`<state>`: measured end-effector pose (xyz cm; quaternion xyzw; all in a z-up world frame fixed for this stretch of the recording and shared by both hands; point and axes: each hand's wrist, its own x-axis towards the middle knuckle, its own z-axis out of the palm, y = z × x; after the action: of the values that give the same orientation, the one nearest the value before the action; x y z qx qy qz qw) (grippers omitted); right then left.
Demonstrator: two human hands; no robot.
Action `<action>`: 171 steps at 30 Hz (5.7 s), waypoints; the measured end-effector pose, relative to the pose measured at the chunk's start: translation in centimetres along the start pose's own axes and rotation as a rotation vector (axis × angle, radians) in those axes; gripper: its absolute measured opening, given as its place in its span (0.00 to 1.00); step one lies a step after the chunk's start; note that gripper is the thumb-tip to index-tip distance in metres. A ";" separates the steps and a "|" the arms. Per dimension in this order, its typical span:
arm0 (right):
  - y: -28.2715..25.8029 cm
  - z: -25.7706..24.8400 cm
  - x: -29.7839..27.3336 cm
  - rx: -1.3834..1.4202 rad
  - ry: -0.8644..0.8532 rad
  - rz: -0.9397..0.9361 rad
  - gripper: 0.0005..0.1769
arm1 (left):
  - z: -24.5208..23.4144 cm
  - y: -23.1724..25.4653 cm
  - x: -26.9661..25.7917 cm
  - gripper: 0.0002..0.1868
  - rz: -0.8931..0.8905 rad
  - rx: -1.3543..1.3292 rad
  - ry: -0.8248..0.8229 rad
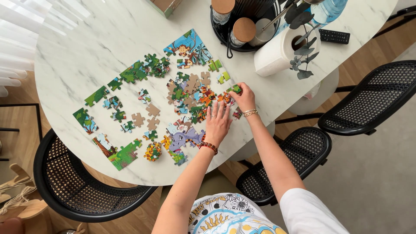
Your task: Assembling a colorful animal-themed jigsaw puzzle on a marble table.
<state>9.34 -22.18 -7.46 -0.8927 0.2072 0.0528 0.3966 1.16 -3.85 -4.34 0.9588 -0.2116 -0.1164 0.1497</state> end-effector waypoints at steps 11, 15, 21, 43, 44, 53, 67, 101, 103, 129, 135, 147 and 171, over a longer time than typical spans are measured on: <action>-0.6 -0.6 -0.5 -0.078 0.002 -0.064 0.31 | 0.4 0.5 -0.4 0.35 -0.054 -0.008 -0.027; -0.2 -1.3 -0.3 -0.099 0.046 -0.133 0.30 | 0.3 0.3 -0.3 0.35 -0.047 -0.008 -0.033; 3.7 -2.8 -5.0 -0.111 0.047 -0.159 0.23 | 1.1 0.0 -0.1 0.35 -0.015 0.010 -0.023; 1.9 -1.1 -8.6 -0.306 0.206 -0.488 0.27 | 3.0 -0.7 -0.4 0.34 0.048 0.049 0.110; 1.9 -0.7 -8.4 -0.336 0.194 -0.510 0.26 | 3.0 -0.8 -0.3 0.34 0.047 0.044 0.114; 2.7 0.1 -6.9 -0.383 0.076 -0.540 0.28 | 3.5 -0.4 0.3 0.38 0.076 0.047 0.074; 3.5 1.1 -6.6 -0.506 0.110 -0.597 0.29 | 2.7 -0.1 1.5 0.44 0.039 0.146 -0.057; 3.8 1.4 -9.6 -0.386 0.270 -0.620 0.26 | 0.0 -2.0 3.1 0.39 0.208 0.239 -0.053; 4.3 0.8 -9.6 -0.354 0.275 -0.582 0.24 | 0.1 -1.9 3.4 0.38 0.201 0.230 -0.060; 4.8 0.7 -13.8 -0.666 0.562 -0.480 0.29 | -1.8 -4.1 -8.8 0.33 0.080 0.000 0.271; 4.9 1.0 -13.8 -0.673 0.563 -0.489 0.29 | -1.6 -6.1 -11.9 0.31 0.042 0.023 0.329; 3.7 3.7 -11.4 -0.291 0.283 -0.575 0.20 | -2.1 -8.1 -12.6 0.32 -0.066 0.056 0.290; -5.4 3.7 -8.6 -0.197 -0.456 -0.412 0.09 | -1.1 -7.8 -12.0 0.32 -0.132 -0.061 0.282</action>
<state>3.96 -13.44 -4.07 -0.9151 -0.0783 0.1898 0.3470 -6.25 8.44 -4.03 0.9724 -0.1211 0.0036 0.1992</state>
